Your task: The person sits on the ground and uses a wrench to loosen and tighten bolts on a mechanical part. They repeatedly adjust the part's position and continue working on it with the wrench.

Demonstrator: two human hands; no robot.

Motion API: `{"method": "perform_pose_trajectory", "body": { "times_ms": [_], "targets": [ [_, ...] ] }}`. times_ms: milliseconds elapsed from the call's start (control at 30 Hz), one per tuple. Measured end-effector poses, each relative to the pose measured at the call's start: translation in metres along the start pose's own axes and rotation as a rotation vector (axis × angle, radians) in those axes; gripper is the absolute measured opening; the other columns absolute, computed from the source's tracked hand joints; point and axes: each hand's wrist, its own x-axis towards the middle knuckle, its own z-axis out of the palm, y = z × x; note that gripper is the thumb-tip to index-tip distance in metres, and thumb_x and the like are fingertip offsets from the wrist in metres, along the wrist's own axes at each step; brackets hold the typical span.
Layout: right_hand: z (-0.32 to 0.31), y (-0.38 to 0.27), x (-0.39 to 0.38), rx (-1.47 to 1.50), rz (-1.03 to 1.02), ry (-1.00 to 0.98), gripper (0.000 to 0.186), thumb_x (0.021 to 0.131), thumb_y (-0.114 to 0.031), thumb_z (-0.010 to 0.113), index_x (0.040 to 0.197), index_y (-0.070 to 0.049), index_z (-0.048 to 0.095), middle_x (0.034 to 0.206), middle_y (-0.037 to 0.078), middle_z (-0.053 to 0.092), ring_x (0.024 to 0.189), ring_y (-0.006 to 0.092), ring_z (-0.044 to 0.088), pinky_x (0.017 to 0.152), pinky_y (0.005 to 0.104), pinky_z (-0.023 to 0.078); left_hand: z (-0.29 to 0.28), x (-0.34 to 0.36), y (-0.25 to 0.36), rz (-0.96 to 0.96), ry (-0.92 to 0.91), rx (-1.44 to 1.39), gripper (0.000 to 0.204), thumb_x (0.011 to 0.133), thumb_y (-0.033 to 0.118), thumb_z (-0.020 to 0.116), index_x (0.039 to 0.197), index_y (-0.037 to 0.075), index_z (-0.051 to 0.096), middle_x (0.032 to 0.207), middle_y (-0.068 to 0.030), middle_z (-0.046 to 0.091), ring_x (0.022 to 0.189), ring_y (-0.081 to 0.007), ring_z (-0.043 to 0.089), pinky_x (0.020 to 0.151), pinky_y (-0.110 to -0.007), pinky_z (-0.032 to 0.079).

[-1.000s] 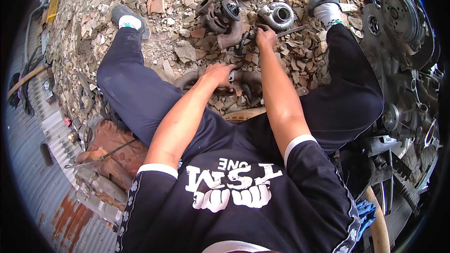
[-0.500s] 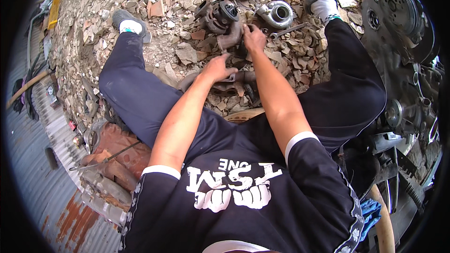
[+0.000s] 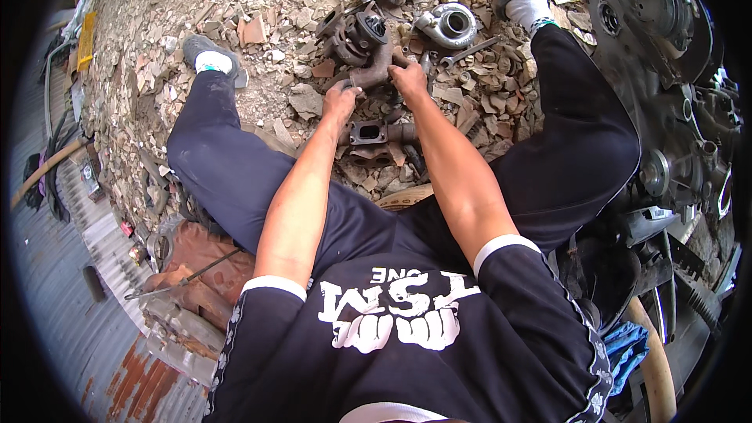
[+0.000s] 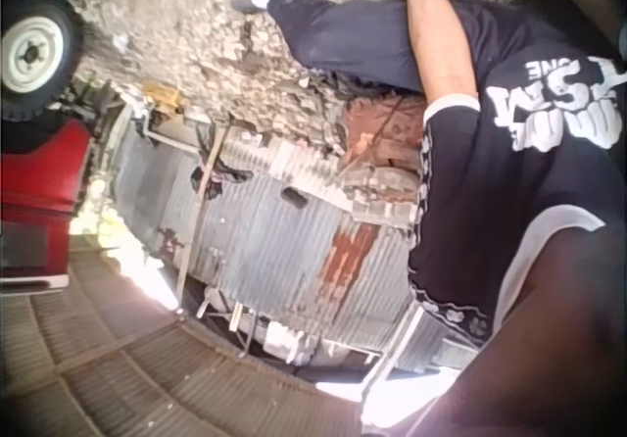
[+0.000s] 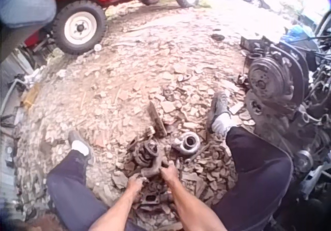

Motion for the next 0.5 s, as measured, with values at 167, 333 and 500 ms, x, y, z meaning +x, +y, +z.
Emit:
{"method": "perform_pose_trajectory", "body": {
  "times_ms": [167, 333, 500],
  "targets": [
    [0.007, 0.030, 0.035, 0.189, -0.017, 0.009, 0.036, 0.086, -0.019, 0.066, 0.118, -0.004, 0.071, 0.096, 0.010, 0.074, 0.078, 0.0174, 0.070, 0.068, 0.0294, 0.055, 0.003, -0.004, 0.013, -0.107, -0.167, -0.425, 0.042, 0.082, 0.009, 0.064, 0.124, 0.008, 0.062, 0.108, -0.0052, 0.068, 0.097, -0.0180, 0.061, 0.084, -0.033, 0.048],
    [0.010, 0.019, 0.027, 0.474, 0.174, 0.002, 0.033, 0.093, -0.010, 0.060, 0.124, -0.003, 0.065, 0.103, 0.009, 0.073, 0.081, 0.0174, 0.071, 0.064, 0.0295, 0.056, 0.013, -0.032, 0.034, -0.170, -0.181, -0.444, 0.049, 0.078, 0.005, 0.061, 0.127, 0.009, 0.058, 0.113, -0.0034, 0.065, 0.104, -0.0166, 0.059, 0.091, -0.034, 0.045],
    [-0.010, 0.032, 0.042, 0.650, 0.184, 0.246, 0.020, 0.089, -0.016, 0.066, 0.103, -0.009, 0.077, 0.082, 0.007, 0.073, 0.066, 0.0156, 0.066, 0.058, 0.0305, 0.051, 0.046, -0.035, 0.048, 0.041, -0.267, -0.268, 0.055, 0.076, 0.008, 0.060, 0.130, 0.003, 0.058, 0.115, -0.0080, 0.066, 0.107, -0.0197, 0.058, 0.099, -0.030, 0.042]
  ]
}}
